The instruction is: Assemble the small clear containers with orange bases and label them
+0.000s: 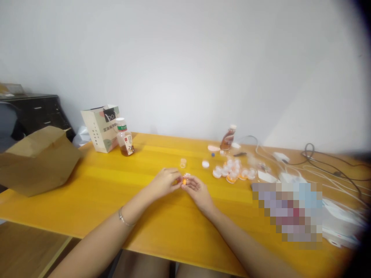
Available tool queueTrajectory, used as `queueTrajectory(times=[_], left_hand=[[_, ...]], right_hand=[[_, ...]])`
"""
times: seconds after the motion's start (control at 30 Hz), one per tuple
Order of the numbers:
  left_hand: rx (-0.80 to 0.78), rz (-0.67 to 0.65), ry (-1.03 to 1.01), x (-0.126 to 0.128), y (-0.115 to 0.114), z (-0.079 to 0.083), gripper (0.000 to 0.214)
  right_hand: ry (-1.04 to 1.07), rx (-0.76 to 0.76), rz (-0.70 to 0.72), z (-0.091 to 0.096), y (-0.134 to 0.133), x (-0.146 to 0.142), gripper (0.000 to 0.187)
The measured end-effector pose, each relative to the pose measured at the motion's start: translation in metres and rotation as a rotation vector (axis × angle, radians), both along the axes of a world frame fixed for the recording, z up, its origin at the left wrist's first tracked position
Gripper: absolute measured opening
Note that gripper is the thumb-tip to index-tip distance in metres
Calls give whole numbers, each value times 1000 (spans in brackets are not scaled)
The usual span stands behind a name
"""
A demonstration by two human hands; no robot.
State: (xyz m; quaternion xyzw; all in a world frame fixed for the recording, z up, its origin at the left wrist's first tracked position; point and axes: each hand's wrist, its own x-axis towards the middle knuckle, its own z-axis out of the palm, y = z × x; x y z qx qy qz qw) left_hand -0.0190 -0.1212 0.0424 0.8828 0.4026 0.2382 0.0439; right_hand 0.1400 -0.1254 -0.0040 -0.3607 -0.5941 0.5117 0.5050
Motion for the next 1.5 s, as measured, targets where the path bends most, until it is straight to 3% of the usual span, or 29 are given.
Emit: queueTrajectory(times=[0.2, 0.33, 0.5, 0.67, 0.87, 1.5], left_hand=[[-51, -50, -48, -12, 4, 7, 19], [-63, 71, -79, -28, 12, 13, 20], [-91, 119, 53, -35, 20, 5, 18], [-278, 192, 200, -44, 24, -2, 15], [-466, 306, 280, -52, 24, -1, 18], [-253, 423, 408, -27, 22, -7, 22]], right_hand=[[9, -62, -2, 1, 6, 2, 28], [20, -80, -92, 5, 12, 9, 30], [31, -65, -210, 10, 16, 17, 32], [0, -33, -246, 10, 20, 22, 31], [-11, -31, -160, 5, 20, 19, 29], [-57, -45, -50, 3, 15, 14, 30]])
